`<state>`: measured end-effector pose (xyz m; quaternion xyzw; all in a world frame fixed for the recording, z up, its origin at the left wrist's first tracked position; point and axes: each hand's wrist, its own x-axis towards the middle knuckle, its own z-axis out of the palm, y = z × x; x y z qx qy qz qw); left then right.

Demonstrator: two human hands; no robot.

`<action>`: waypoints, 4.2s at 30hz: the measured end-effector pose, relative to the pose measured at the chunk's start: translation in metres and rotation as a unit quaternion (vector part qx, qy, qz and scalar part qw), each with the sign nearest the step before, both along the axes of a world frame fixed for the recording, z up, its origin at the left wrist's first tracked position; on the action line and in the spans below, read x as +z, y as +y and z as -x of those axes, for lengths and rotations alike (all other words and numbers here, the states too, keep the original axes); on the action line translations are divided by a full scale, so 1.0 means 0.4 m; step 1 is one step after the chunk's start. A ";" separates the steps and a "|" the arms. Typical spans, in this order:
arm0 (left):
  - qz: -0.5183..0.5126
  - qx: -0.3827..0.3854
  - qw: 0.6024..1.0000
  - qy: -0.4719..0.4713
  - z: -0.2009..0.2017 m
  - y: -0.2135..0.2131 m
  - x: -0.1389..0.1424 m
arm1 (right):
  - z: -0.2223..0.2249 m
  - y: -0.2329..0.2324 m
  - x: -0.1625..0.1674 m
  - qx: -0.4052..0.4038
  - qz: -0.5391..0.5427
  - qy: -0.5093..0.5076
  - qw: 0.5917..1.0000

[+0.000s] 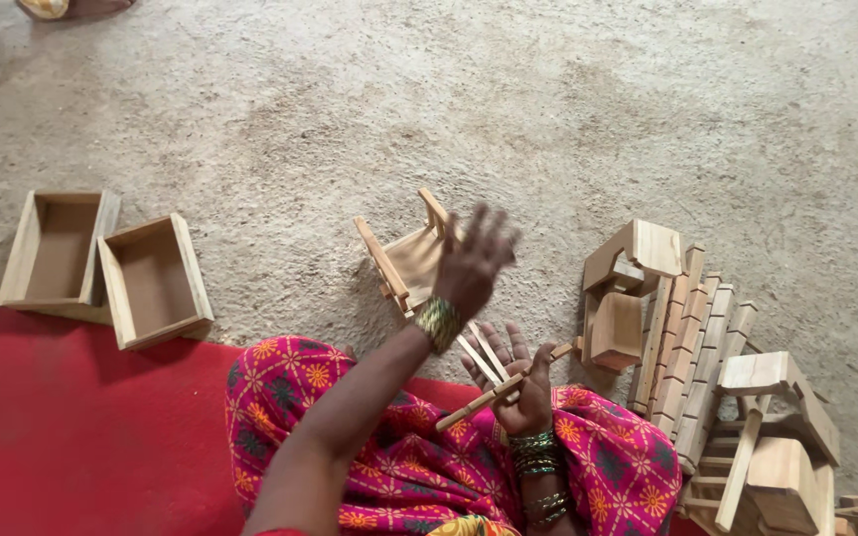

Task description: The person sands small wooden furniture pieces, including a rocking chair and a rectangular box, using a sanding block. They smooth the surfaces of each item and place them aside after finishing.

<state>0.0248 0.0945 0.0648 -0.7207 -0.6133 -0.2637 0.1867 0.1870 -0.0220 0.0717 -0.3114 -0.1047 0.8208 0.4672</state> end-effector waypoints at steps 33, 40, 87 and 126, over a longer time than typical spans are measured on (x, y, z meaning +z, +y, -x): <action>0.177 -0.125 0.968 0.129 0.178 0.046 -0.088 | 0.016 -0.011 0.028 -0.001 0.024 -0.040 0.999; 0.352 0.112 0.929 -0.003 0.332 0.013 -0.032 | 0.008 -0.012 0.001 -0.005 0.009 -0.049 0.999; 0.420 -0.078 0.793 -0.434 -0.199 -0.384 0.243 | -0.158 -0.033 -0.003 -0.026 -0.069 -0.218 0.973; 0.409 -0.365 0.812 -0.199 -0.709 -0.245 0.045 | -0.718 -0.055 -0.077 0.052 -0.059 -0.579 0.811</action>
